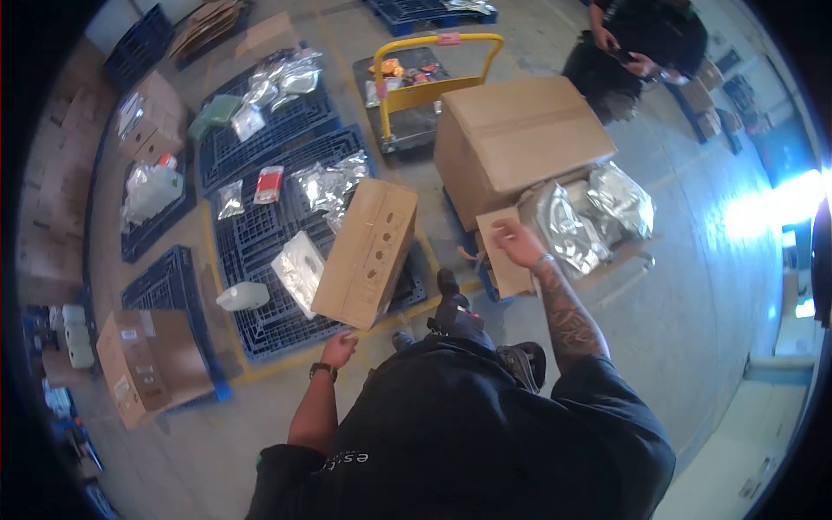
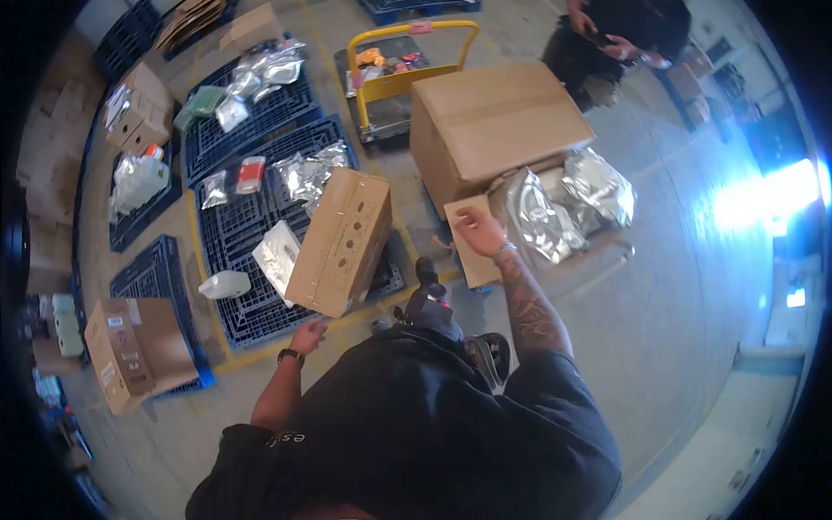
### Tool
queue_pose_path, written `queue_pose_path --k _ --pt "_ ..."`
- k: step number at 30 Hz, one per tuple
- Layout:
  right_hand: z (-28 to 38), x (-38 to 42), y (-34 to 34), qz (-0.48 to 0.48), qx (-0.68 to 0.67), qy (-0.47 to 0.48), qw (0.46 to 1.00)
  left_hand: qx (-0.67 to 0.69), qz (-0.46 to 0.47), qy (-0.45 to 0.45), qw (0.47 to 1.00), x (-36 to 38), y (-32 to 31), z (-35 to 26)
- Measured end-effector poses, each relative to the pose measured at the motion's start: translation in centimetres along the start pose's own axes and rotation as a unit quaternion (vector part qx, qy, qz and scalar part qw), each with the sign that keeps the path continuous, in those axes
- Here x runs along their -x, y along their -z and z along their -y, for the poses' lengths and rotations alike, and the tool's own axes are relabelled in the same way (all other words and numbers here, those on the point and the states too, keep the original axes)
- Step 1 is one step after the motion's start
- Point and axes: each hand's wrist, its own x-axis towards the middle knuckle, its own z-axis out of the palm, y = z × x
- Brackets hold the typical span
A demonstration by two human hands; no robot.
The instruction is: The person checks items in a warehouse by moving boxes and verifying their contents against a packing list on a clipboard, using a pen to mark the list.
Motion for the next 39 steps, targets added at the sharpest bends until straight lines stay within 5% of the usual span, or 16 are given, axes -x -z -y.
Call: queue_pose_path --k 2,6,8,10,11,14,16,17,19,20,22,24,25,29,31,39 --pt "-2.3 -3.6 1.9 -0.062 0.017 0.054 0.996 0.011 0.015 -0.025 1.000 -0.9 -0.3 -3.1" --pt "1.2 -9.3 1.9 0.027 0.057 -0.036 0.997 0.119 -0.140 -0.011 0.983 -2.4 -3.1 -6.5" --pt "-0.3 -12.6 -2.1 0.033 -0.091 -0.023 0.995 0.147 -0.227 0.022 0.962 -2.9 -4.8 -7.4" --pt "0.4 -15.2 -6.3 0.089 -0.092 -0.041 0.991 0.284 -0.405 0.213 0.843 -4.7 -5.9 -7.1" --pt "0.7 -16.4 -8.0 0.127 -0.091 -0.056 0.986 0.286 -0.406 0.223 0.839 -5.2 -6.1 -7.1" --pt "-2.9 -22.1 -14.4 0.115 0.017 -0.120 0.986 0.580 -0.340 0.339 0.658 -3.3 -6.4 -9.7" --pt "-3.7 -24.6 -17.5 0.086 0.074 -0.156 0.981 0.696 -0.235 0.337 0.588 -3.9 -6.5 -8.7" --pt "-4.1 -25.6 -18.6 0.036 0.038 -0.216 0.975 0.702 -0.231 0.339 0.582 -5.0 -7.0 -6.5" --pt "-3.5 -26.4 -20.4 -0.012 0.015 -0.273 0.962 0.747 -0.273 0.123 0.594 -7.4 -7.9 -2.0" --pt "-3.0 -26.1 -20.6 0.036 -0.123 -0.349 0.928 0.752 -0.270 0.130 0.587 -8.4 -7.8 -0.8" --pt "-1.8 -25.6 -22.1 0.079 -0.249 -0.420 0.869 0.584 -0.457 0.084 0.666 -9.7 -5.4 -2.1" --pt "-1.7 -24.9 -23.3 0.085 -0.487 -0.326 0.806 0.520 -0.481 0.087 0.700 -11.7 -4.9 -2.3" --pt "-1.6 -25.0 -23.7 0.085 -0.480 -0.329 0.809 0.446 -0.507 0.076 0.734 -12.2 -4.6 -2.7" --pt "-0.3 -27.1 -25.1 0.088 -0.493 -0.292 0.815 0.451 -0.515 0.123 0.719 -11.7 -4.3 -5.1" --pt "0.5 -29.6 -27.1 0.097 -0.471 -0.279 0.831 0.481 -0.561 0.129 0.661 -12.1 -5.2 -5.8" --pt "10.0 -46.2 -40.0 0.259 -0.272 -0.202 0.905 0.519 -0.595 0.228 0.570 -17.0 -2.2 -11.2"
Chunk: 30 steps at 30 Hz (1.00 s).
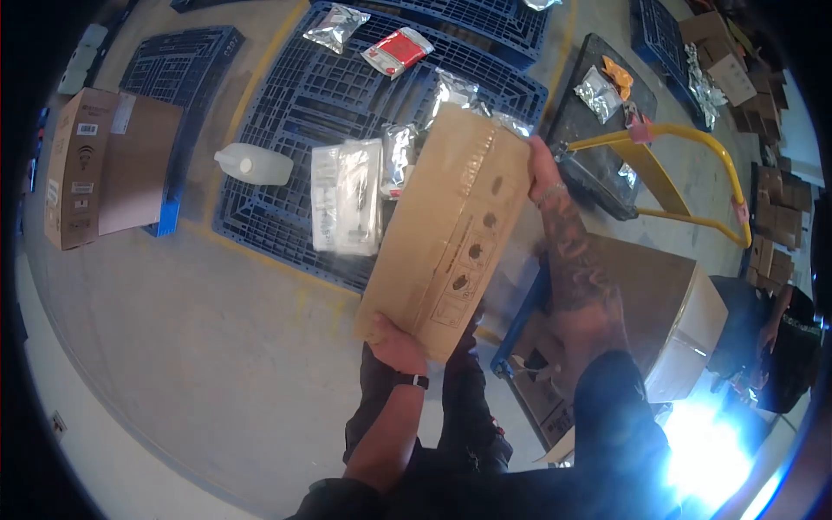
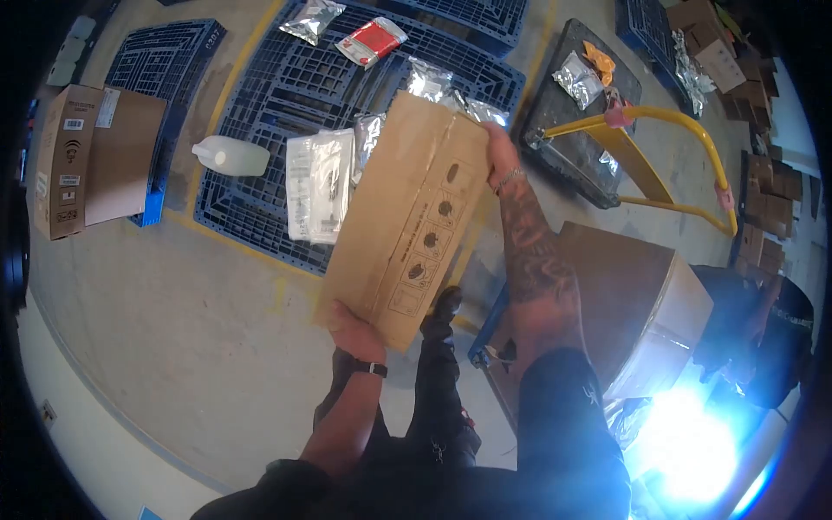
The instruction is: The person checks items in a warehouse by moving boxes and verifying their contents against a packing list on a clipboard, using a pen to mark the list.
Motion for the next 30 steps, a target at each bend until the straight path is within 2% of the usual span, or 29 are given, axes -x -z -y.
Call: queue_pose_path --k 2,3,4,5,6,7,8,10,12,13,14,15,16,17,18,19,20,22,23,25,27,29,30 --pt "2.7 0.5 -1.7 -0.016 0.038 -0.016 0.999 0.003 -0.013 -0.003 1.000 -0.3 -1.0 0.0" --pt "3.2 1.0 -2.1 -0.033 0.076 -0.036 0.996 -0.249 0.002 -0.146 0.958 -1.3 -0.8 1.8" --pt "2.1 0.0 -1.3 -0.038 0.076 -0.040 0.996 -0.479 0.018 -0.276 0.833 -1.6 -0.2 2.3" --pt "0.4 -0.3 -0.2 -0.015 0.062 -0.027 0.998 -0.484 0.027 -0.275 0.830 -1.8 0.8 2.6" --pt "0.0 -0.2 1.0 0.006 0.046 -0.002 0.999 -0.246 0.036 -0.169 0.954 -2.1 0.7 1.8" --pt "-0.2 1.7 0.8 -0.009 -0.003 0.018 1.000 0.013 0.049 -0.044 0.998 -2.2 0.2 1.0" --pt "-1.3 4.2 0.4 -0.025 -0.053 0.039 0.998 0.013 0.071 -0.044 0.996 -2.0 -0.2 0.8" --pt "-3.7 8.7 0.7 -0.126 -0.071 0.083 0.986 0.027 0.044 -0.030 0.998 -1.4 -0.2 0.9" --pt "-8.6 10.5 4.3 -0.176 0.171 0.074 0.967 -0.007 0.077 -0.030 0.997 -1.0 0.3 0.9" --pt "-9.4 14.9 3.4 -0.192 0.227 0.062 0.953 -0.050 0.095 -0.026 0.994 -1.0 1.0 1.2" --pt "-10.8 18.3 3.5 -0.117 0.178 0.004 0.977 -0.047 0.123 -0.037 0.991 -1.6 1.8 1.7" --pt "-12.3 22.1 3.9 -0.066 0.107 -0.031 0.992 -0.044 0.191 -0.016 0.981 -2.6 2.8 2.4" --pt "-13.8 25.3 4.7 -0.011 0.090 -0.028 0.995 -0.045 0.261 0.006 0.964 -3.4 3.6 2.5" --pt "-12.8 29.5 3.9 -0.040 0.081 -0.100 0.991 -0.032 0.304 0.049 0.951 -4.0 4.1 2.1" --pt "-13.5 32.8 4.6 -0.043 0.169 -0.049 0.983 -0.024 0.342 0.092 0.935 -4.7 5.0 1.8" --pt "-13.7 35.3 5.3 -0.047 0.260 0.002 0.965 -0.088 0.356 0.110 0.924 -5.9 5.8 1.0" --pt "-13.5 37.7 6.4 -0.072 0.249 0.020 0.966 -0.149 0.366 0.124 0.910 -6.7 6.6 0.1" --pt "-12.5 42.7 9.9 -0.137 0.438 0.161 0.874 -0.191 0.366 0.152 0.898 -5.8 8.0 -2.8" --pt "-11.0 45.4 11.2 -0.170 0.430 0.171 0.870 -0.215 0.354 0.159 0.896 -5.8 8.1 -3.5" --pt "-7.3 50.8 13.4 -0.283 0.339 0.114 0.890 -0.246 0.359 0.151 0.888 -5.6 7.0 -4.2" --pt "-6.0 53.9 17.7 -0.353 0.295 0.119 0.880 -0.259 0.570 0.129 0.769 -4.6 5.8 -4.6" --pt "-5.4 56.0 21.6 -0.415 0.246 0.191 0.855 -0.285 0.579 0.112 0.755 1.5 4.3 -6.9" --pt "-5.4 56.5 24.5 -0.435 0.269 0.222 0.830 -0.301 0.582 0.099 0.749 3.9 3.9 -7.9"
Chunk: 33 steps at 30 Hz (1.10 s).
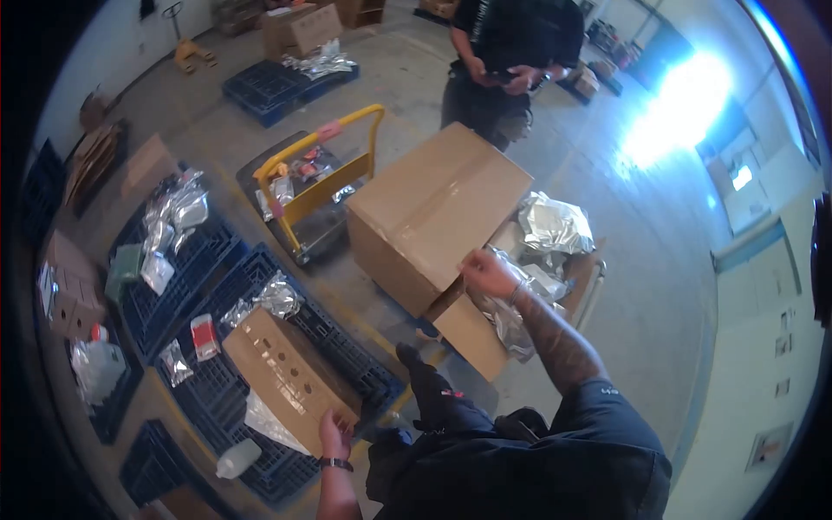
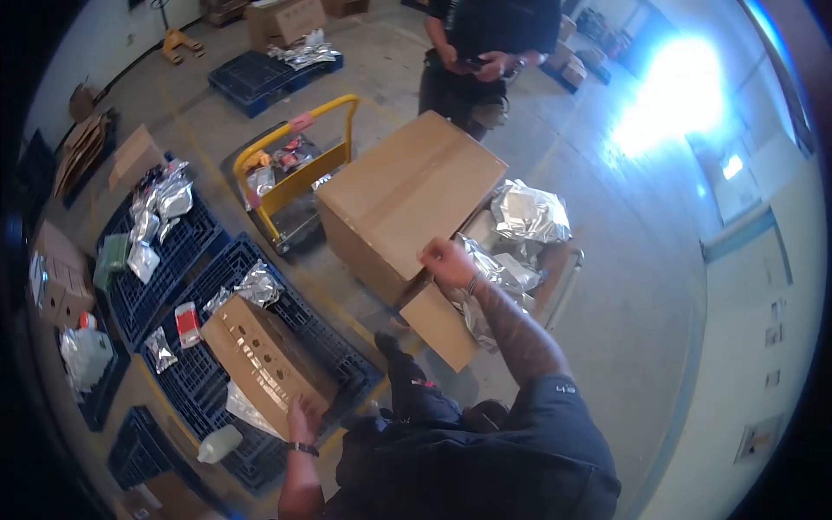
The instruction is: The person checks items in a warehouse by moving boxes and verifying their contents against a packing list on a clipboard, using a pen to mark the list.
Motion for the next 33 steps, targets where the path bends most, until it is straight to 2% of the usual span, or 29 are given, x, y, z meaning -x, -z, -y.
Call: queue_pose_path --k 2,4,5,6,7,8,9,10,11,12,13,14,15,16,17,18,19,20,21,22,24,25,26,27,28,30,31,33 --pt "-3.1 -3.2 3.4 -0.025 0.000 -0.059 0.998 -0.017 0.031 0.014 0.999 -2.0 -3.2 -1.7" --pt "-6.2 -6.7 6.8 -0.056 0.044 -0.074 0.995 -0.088 0.032 -0.061 0.994 -2.4 -9.5 -4.9" --pt "-10.1 -8.9 7.5 -0.110 0.074 -0.056 0.990 -0.114 0.042 -0.098 0.988 -2.6 -12.1 -6.1" --pt "-11.1 -9.9 9.1 -0.153 0.090 -0.076 0.981 -0.140 0.051 -0.135 0.980 -3.0 -14.8 -7.4" --pt "-12.3 -10.6 10.9 -0.196 0.108 -0.097 0.970 -0.153 0.051 -0.130 0.978 -4.0 -17.3 -8.9" --pt "-12.8 -10.2 12.7 -0.228 0.092 -0.114 0.963 -0.219 0.064 -0.192 0.954 -5.3 -19.3 -10.4" --pt "-11.6 -8.8 14.6 -0.241 0.147 -0.155 0.947 -0.280 0.080 -0.252 0.923 -6.9 -21.4 -11.9" --pt "-13.1 -6.7 16.0 -0.271 0.201 -0.140 0.931 -0.339 0.100 -0.309 0.883 -8.3 -23.5 -13.1" --pt "-11.4 -3.7 17.0 -0.306 0.249 -0.203 0.896 -0.354 0.090 -0.355 0.861 -9.3 -26.1 -14.7" --pt "-13.3 -0.4 17.6 -0.351 0.321 -0.198 0.857 -0.364 0.081 -0.403 0.836 -10.2 -28.7 -16.4" --pt "-14.3 2.9 17.6 -0.384 0.331 -0.237 0.829 -0.390 0.043 -0.486 0.781 -11.9 -30.9 -17.8" --pt "-15.7 6.4 16.9 -0.378 0.387 -0.299 0.786 -0.407 0.003 -0.565 0.717 -13.5 -33.2 -19.1" --pt "-17.5 9.1 15.9 -0.364 0.438 -0.361 0.738 -0.442 -0.021 -0.588 0.677 -13.8 -35.3 -20.5" --pt "-19.1 10.4 15.3 -0.361 0.440 -0.372 0.733 -0.477 -0.046 -0.608 0.633 -14.1 -37.3 -21.5" --pt "-20.7 11.4 14.7 -0.363 0.330 -0.450 0.746 -0.482 -0.039 -0.605 0.632 -15.5 -38.7 -21.8" --pt "-21.8 11.9 14.5 -0.359 0.212 -0.518 0.747 -0.494 -0.048 -0.622 0.605 -16.8 -39.8 -22.1" --pt "-20.5 11.2 14.7 -0.358 0.210 -0.519 0.747 -0.504 -0.061 -0.641 0.576 -17.3 -41.1 -22.4" --pt "-19.0 10.6 14.9 -0.315 0.213 -0.514 0.769 -0.507 -0.063 -0.640 0.574 -17.7 -42.1 -22.5" --pt "-18.2 10.4 15.0 -0.268 0.217 -0.510 0.788 -0.533 -0.106 -0.627 0.558 -17.4 -42.8 -22.4" --pt "-20.9 11.5 14.4 -0.259 0.216 -0.517 0.787 -0.560 -0.145 -0.611 0.540 -17.3 -43.0 -21.7" --pt "-27.3 13.9 13.3 -0.279 0.298 -0.474 0.780 -0.547 -0.131 -0.623 0.544 -18.4 -43.6 -21.5" --pt "-26.1 14.2 13.8 -0.278 0.302 -0.480 0.775 -0.555 -0.143 -0.605 0.553 -16.9 -43.9 -21.5" --pt "-24.5 14.2 13.6 -0.279 0.248 -0.502 0.780 -0.563 -0.157 -0.587 0.561 -16.3 -44.0 -21.1" --pt "-23.6 13.9 13.4 -0.279 0.190 -0.522 0.783 -0.557 -0.161 -0.604 0.546 -16.8 -43.8 -21.1" --pt "-24.3 14.2 13.3 -0.275 0.186 -0.528 0.782 -0.564 -0.159 -0.603 0.542 -17.2 -43.6 -20.9" --pt "-25.4 15.5 12.6 -0.340 0.211 -0.450 0.799 -0.564 -0.155 -0.610 0.535 -17.4 -43.2 -21.5" --pt "-26.0 16.1 12.3 -0.339 0.205 -0.454 0.798 -0.568 -0.153 -0.611 0.529 -17.2 -43.3 -21.8" --pt "-27.9 16.8 12.7 -0.340 0.254 -0.412 0.806 -0.564 -0.140 -0.592 0.558 -16.8 -43.3 -21.5"
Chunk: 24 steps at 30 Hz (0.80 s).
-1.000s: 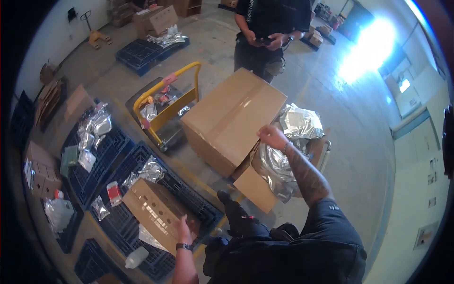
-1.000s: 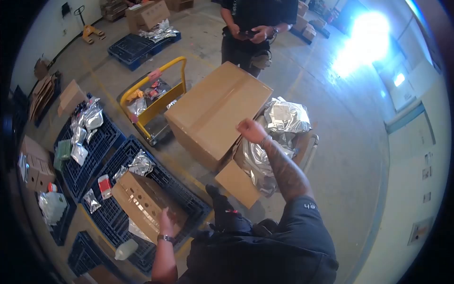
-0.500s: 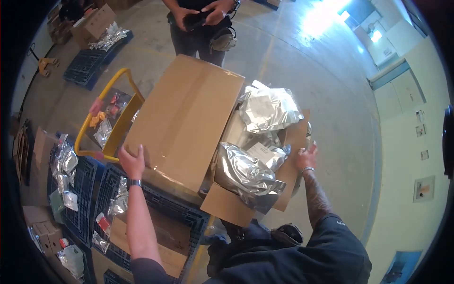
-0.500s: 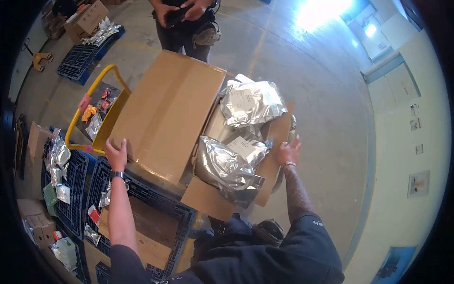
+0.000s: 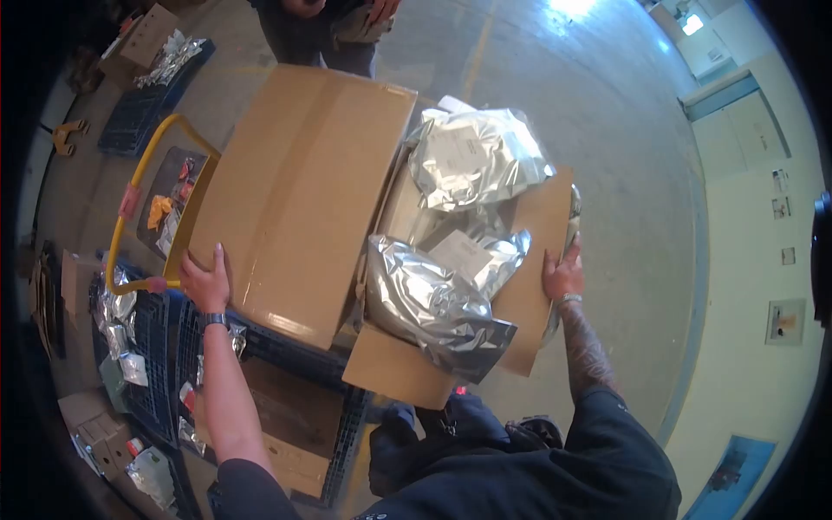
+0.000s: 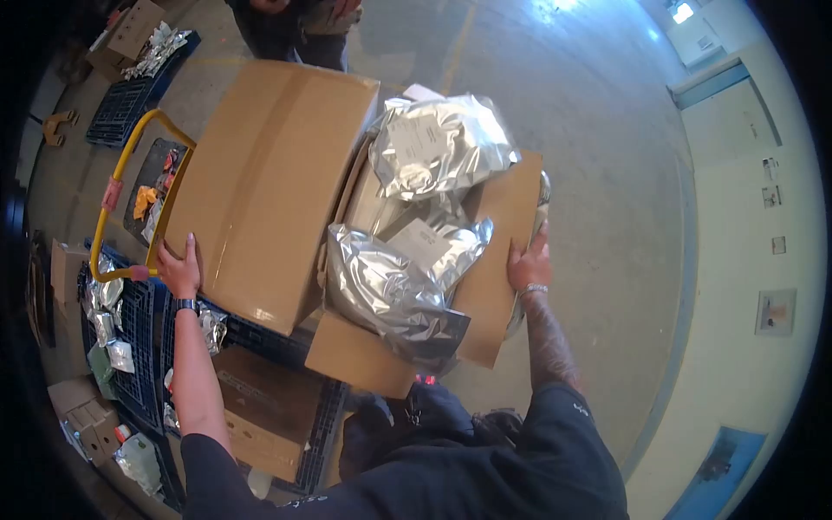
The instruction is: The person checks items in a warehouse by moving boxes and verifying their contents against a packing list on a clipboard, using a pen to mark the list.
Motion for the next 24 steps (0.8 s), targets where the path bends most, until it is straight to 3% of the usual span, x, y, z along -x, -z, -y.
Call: queue_pose_path --k 4,11,13,14,16,17,18,20,22,23,24 --pt "-0.6 -0.5 0.4 0.011 -0.022 0.010 1.000 -0.020 0.011 0.007 1.000 1.3 0.6 0.0" --pt "-4.1 -3.4 -2.1 -0.010 0.086 0.012 0.996 -0.017 -0.062 -0.034 0.997 5.9 -1.9 -0.9" --pt "-3.7 -4.7 -1.1 0.055 0.156 -0.065 0.984 0.000 -0.086 -0.040 0.995 7.5 -2.0 -2.7" --pt "-3.4 -5.1 -1.0 0.125 0.094 -0.111 0.981 0.023 -0.063 -0.030 0.997 7.1 -2.3 -1.9" --pt "-9.5 -10.0 -2.5 0.166 0.134 -0.100 0.972 0.067 -0.039 -0.004 0.997 7.8 -2.3 -2.1" --pt "-7.9 -11.1 -0.9 0.189 0.181 -0.052 0.964 0.095 -0.039 0.008 0.995 7.6 -2.5 -2.2" --pt "-8.4 -14.1 -1.6 0.077 0.277 0.020 0.958 0.093 -0.040 0.027 0.994 7.6 -2.8 -2.2" --pt "-9.0 -20.0 -3.2 -0.190 0.464 0.087 0.861 0.103 -0.052 0.046 0.992 7.7 -2.7 -2.1" --pt "2.5 -17.4 -1.4 -0.242 0.260 0.221 0.908 0.115 -0.070 0.052 0.990 7.5 -2.2 -2.1" --pt "9.7 -15.3 0.0 -0.250 0.165 0.294 0.907 0.136 -0.052 0.073 0.987 7.6 -2.1 -2.3" --pt "13.8 -15.3 -0.5 -0.135 0.102 0.277 0.946 0.159 -0.032 0.090 0.983 7.7 -2.0 -2.3"
